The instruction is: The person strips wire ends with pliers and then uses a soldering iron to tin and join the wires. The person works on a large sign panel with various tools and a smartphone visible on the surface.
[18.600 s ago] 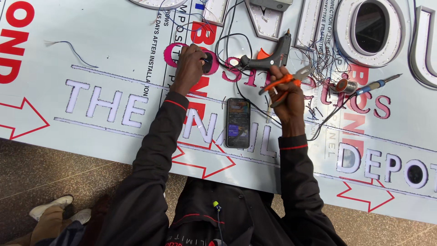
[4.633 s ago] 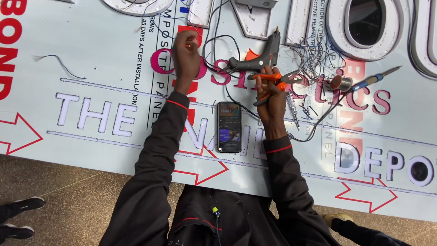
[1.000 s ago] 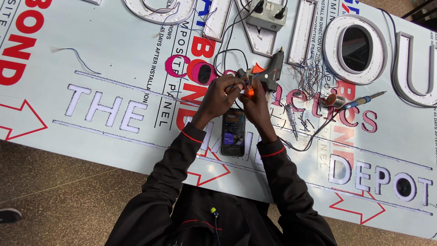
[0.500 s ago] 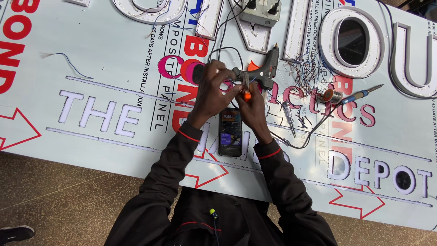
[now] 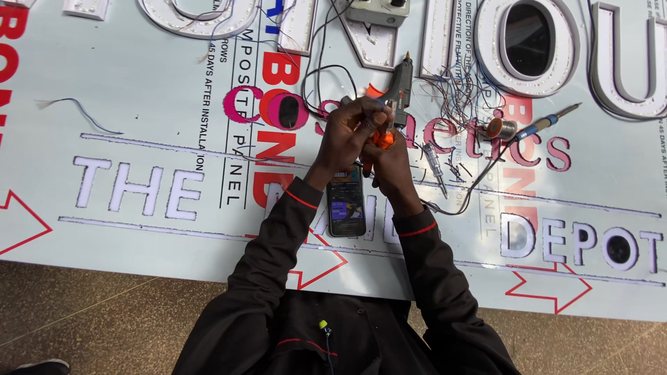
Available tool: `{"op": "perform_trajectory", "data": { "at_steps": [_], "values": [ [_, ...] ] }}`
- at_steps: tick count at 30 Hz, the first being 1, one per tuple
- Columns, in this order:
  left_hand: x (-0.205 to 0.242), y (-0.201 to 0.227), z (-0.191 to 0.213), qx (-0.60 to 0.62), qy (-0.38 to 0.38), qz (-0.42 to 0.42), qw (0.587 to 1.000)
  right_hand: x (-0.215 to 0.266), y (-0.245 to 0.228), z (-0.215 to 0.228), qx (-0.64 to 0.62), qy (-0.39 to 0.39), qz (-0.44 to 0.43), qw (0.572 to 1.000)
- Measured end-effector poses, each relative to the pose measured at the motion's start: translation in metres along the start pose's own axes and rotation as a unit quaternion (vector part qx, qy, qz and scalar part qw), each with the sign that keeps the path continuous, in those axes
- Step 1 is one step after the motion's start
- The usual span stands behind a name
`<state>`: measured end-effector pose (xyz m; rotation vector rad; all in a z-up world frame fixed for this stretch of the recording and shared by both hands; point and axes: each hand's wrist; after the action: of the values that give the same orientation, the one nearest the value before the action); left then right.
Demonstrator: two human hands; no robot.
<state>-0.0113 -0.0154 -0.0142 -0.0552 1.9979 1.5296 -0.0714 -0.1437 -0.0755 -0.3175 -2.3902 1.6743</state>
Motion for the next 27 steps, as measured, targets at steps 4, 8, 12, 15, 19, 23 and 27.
{"op": "perform_trajectory", "data": {
  "at_steps": [4, 8, 12, 15, 19, 23, 27],
  "values": [
    [-0.005, 0.001, -0.012, 0.119, -0.026, 0.025, 0.992, 0.013, -0.024, -0.008, 0.018, -0.008, 0.027, 0.999],
    [-0.005, -0.018, -0.025, 0.175, 0.066, 0.044, 0.981, 0.012, -0.018, -0.017, 0.096, 0.027, 0.102, 0.990],
    [-0.003, -0.043, -0.035, 0.163, 0.200, 0.056, 0.965, 0.023, -0.007, -0.035, 0.031, 0.097, 0.135, 0.986],
    [-0.014, -0.034, -0.033, 0.216, 0.268, 0.086, 0.935, 0.025, 0.001, -0.036, -0.247, 0.254, -0.056, 0.934],
    [-0.015, -0.051, -0.024, 0.228, 0.284, 0.118, 0.924, -0.024, 0.051, 0.029, -0.335, 0.241, -0.111, 0.904],
    [-0.009, -0.067, -0.023, 0.184, 0.262, 0.169, 0.932, -0.019, 0.051, 0.080, -0.356, 0.209, -0.134, 0.901],
    [-0.029, -0.076, -0.050, 0.134, 0.216, 0.234, 0.938, 0.000, 0.033, 0.098, -0.306, 0.203, -0.078, 0.927]
  ]
}}
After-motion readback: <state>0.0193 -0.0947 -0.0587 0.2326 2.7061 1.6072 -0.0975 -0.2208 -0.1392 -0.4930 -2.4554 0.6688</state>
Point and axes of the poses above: each hand's wrist, its own x-axis away from the middle knuckle, its own z-axis out of the back of the hand, y = z × x, and after that the axes turned 12 degrees about -x, right-handed
